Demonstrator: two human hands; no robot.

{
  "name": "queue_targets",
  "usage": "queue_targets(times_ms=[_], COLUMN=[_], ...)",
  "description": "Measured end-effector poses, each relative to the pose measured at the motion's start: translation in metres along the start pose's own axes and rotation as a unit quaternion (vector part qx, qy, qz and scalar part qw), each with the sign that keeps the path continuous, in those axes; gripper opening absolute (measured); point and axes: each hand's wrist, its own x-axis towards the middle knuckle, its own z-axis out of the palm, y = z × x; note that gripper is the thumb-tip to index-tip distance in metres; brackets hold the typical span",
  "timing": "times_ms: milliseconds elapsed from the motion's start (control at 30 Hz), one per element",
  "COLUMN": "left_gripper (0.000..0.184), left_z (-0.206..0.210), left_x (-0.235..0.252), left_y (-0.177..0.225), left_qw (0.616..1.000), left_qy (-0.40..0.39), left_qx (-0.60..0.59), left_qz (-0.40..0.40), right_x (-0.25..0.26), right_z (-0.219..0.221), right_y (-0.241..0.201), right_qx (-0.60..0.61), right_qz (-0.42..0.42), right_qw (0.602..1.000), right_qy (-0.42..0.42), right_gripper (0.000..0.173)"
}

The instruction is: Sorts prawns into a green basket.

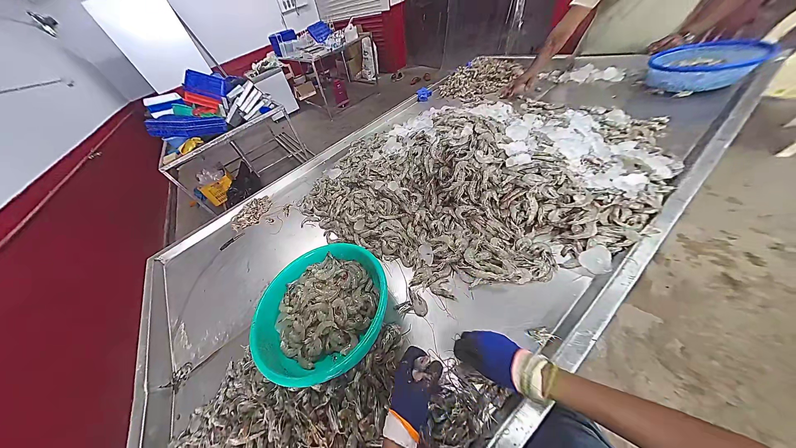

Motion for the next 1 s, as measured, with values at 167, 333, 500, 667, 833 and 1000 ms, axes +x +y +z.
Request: queue_targets(times_ms=[167,333,500,667,833,1000], left_gripper=[0.027,0.039,0.057,0.041,0.030,0.031], left_z=[0.004,0.002,0.026,0.036,0.020,0.007], left_x=[0.002,-0.001,0.015,0.017,0.012,0.011], left_y=[-0.001,-0.012,0.005,0.040,0.022,0.012], left_qw=[0.998,0.994,0.991,0.954,0.987,0.997], left_qy=[0.061,0.069,-0.002,-0.057,-0.083,-0.060], left_qx=[-0.007,-0.064,0.128,0.263,0.118,-0.007], left_qz=[-0.027,-0.051,-0.043,-0.135,-0.071,0.039], right_x=[0.106,0.089,0.003,-0.014,-0.008,0.010], right_z=[-0.045,-0.015,0.025,0.025,0.014,-0.039], right_y=[-0.022,0.007,-0.031,-0.051,-0.016,0.029], right_qx=[-0.095,-0.170,-0.051,0.008,-0.030,-0.025], right_qz=[-0.194,-0.141,-0.009,0.015,0.024,0.082], right_qw=[0.968,0.968,0.991,0.988,0.991,0.996], right_qy=[0.125,0.120,0.123,0.156,0.130,0.022], right_gripper=[0.026,0.030,0.029,0.027,0.016,0.043])
